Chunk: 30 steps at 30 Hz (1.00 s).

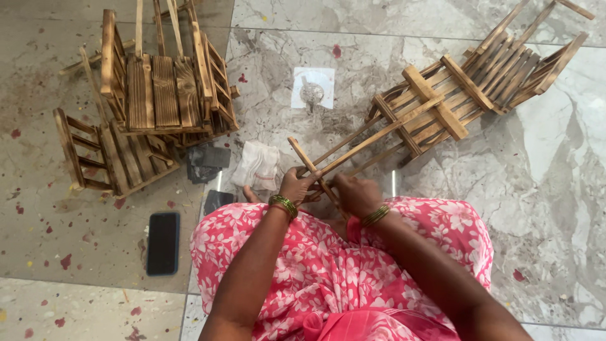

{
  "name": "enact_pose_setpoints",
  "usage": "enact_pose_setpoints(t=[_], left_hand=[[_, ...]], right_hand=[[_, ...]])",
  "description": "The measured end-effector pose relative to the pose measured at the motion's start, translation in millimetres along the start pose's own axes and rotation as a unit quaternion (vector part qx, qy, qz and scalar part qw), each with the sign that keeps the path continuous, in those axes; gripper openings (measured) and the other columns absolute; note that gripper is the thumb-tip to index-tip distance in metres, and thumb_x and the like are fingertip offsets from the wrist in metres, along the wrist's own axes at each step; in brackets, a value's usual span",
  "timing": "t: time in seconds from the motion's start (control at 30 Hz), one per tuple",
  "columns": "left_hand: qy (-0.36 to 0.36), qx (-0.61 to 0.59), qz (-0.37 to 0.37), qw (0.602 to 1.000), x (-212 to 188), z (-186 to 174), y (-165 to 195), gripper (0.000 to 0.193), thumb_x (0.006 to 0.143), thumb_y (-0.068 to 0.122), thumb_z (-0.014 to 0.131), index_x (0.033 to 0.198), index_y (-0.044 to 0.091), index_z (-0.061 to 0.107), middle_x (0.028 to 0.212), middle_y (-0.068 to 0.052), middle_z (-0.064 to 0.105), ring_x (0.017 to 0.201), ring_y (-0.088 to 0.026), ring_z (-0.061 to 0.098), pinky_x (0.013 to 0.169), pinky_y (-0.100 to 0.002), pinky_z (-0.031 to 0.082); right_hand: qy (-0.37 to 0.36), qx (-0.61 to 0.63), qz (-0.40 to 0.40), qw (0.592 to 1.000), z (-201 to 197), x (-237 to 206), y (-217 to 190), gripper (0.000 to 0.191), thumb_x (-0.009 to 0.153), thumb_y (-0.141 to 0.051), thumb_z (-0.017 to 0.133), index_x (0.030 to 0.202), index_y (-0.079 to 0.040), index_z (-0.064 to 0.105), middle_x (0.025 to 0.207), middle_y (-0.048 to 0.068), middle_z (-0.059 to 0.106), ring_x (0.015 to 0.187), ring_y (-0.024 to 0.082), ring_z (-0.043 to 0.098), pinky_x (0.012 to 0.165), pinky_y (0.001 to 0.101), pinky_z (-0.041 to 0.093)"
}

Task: The person sits on the floor assembling small wooden chair frames, fitting wooden dowels and crossbars into the slatted chair parts by hand, pressing joints together and turning the frames over to work on different sides, with several finished frames around them.

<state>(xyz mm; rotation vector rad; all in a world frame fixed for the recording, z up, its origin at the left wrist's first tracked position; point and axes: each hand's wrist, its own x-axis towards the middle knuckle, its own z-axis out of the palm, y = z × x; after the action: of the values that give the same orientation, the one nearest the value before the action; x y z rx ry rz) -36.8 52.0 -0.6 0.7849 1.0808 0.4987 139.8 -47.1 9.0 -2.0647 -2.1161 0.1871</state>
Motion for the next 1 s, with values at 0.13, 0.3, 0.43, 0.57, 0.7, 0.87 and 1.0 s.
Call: enact_pose_setpoints(t=[0.13,0.3,0.43,0.57,0.7,0.87,1.0], left_hand=[[0.001,-0.004,0.0,1.0,-1,1,2,0.068,0.083,0.024,0.082,0.133,-0.006,0.048,0.099,-0.016,0.074,0.075,-0.024,0.076,0.052,-0.038,0.063],[-0.005,-0.004,0.004,1.0,2,4,4,0.066,0.083,0.021,0.081,0.132,-0.006,0.047,0.099,-0.018,0.073,0.074,-0.025,0.075,0.052,-0.039,0.063],[-0.009,-0.004,0.011,1.0,4,3,2,0.064,0.085,0.021,0.081,0.131,-0.007,0.047,0.099,-0.017,0.073,0.074,-0.025,0.076,0.051,-0.039,0.063],[-0.012,-0.009,0.021,1.0,2,1,1,0.064,0.085,0.021,0.081,0.132,-0.007,0.048,0.097,-0.018,0.074,0.074,-0.025,0.075,0.05,-0.038,0.062],[-0.004,-0.001,0.003,1.0,0,1,4,0.064,0.084,0.02,0.081,0.133,-0.005,0.047,0.097,-0.018,0.074,0.075,-0.025,0.076,0.051,-0.038,0.062],[0.002,-0.002,0.007,1.0,1,2,5,0.065,0.084,0.02,0.081,0.133,-0.005,0.046,0.096,-0.018,0.073,0.074,-0.025,0.075,0.05,-0.038,0.062],[-0.008,-0.005,0.024,1.0,4,1,3,0.064,0.084,0.02,0.082,0.131,-0.007,0.049,0.097,-0.018,0.073,0.074,-0.025,0.075,0.05,-0.039,0.063]], right_hand=[[-0.02,-0.106,0.119,0.987,-31,8,56,0.013,0.102,-0.027,0.052,0.11,-0.02,0.06,0.072,0.004,0.069,0.051,0.018,0.065,0.042,0.034,0.048],[-0.042,-0.158,0.238,0.957,-53,13,108,0.018,0.111,-0.023,0.044,0.108,-0.015,0.059,0.064,0.004,0.065,0.045,0.014,0.057,0.037,0.0269,0.042],[-0.024,-0.123,0.119,0.985,-24,5,63,0.016,0.109,-0.019,0.045,0.103,-0.013,0.058,0.063,0.003,0.063,0.042,0.009,0.054,0.031,0.0233,0.04],[0.018,-0.024,-0.015,0.999,-8,1,28,0.017,0.107,-0.024,0.047,0.1,-0.014,0.058,0.067,0.001,0.064,0.042,0.01,0.055,0.032,0.0249,0.04],[-0.043,-0.101,0.156,0.982,-30,11,64,0.012,0.108,-0.022,0.051,0.106,-0.017,0.061,0.06,0.001,0.062,0.047,0.011,0.057,0.037,0.0247,0.044],[-0.054,-0.198,0.28,0.938,-46,18,101,0.018,0.11,-0.023,0.047,0.101,-0.014,0.06,0.057,0.0,0.059,0.044,0.01,0.053,0.038,0.0234,0.04],[-0.075,-0.179,0.125,0.973,-19,9,60,0.017,0.106,-0.019,0.042,0.102,-0.012,0.057,0.054,0.003,0.059,0.036,0.009,0.051,0.026,0.0233,0.04]])
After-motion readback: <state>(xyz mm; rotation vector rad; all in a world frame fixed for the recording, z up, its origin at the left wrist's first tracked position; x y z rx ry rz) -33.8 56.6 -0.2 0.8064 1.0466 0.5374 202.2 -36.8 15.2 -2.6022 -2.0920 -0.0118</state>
